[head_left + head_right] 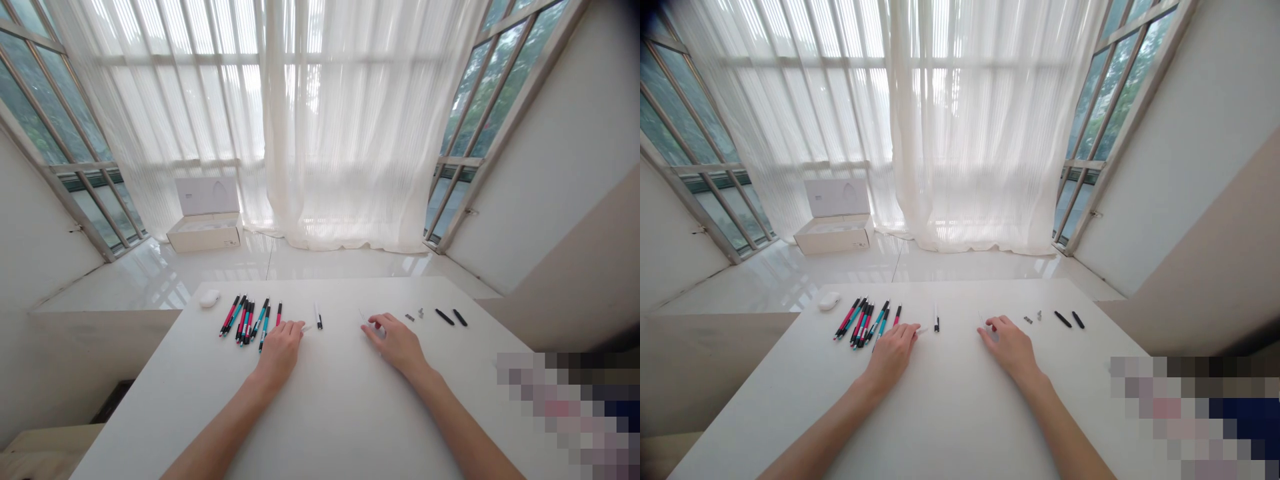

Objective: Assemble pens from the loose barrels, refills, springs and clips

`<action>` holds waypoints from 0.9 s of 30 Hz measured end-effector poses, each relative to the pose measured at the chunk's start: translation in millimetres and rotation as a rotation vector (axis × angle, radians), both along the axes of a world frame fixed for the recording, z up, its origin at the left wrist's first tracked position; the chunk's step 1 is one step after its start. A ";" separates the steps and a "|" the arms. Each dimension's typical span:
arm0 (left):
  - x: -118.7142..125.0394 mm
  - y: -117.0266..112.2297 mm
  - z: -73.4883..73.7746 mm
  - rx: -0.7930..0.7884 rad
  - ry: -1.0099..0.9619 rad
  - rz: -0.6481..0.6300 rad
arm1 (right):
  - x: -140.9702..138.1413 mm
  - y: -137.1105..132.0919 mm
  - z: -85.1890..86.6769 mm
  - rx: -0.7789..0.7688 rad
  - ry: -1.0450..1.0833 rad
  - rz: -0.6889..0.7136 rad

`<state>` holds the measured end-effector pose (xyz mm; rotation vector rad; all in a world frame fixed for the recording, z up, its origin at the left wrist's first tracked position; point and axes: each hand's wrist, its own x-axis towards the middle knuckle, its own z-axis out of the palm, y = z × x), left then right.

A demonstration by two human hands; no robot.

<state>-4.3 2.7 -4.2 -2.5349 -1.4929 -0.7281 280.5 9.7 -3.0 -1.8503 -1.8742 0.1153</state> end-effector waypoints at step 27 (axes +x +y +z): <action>6.4 -10.4 9.6 -0.024 -0.307 -0.391 | -24.8 -8.6 14.3 -0.078 0.638 0.227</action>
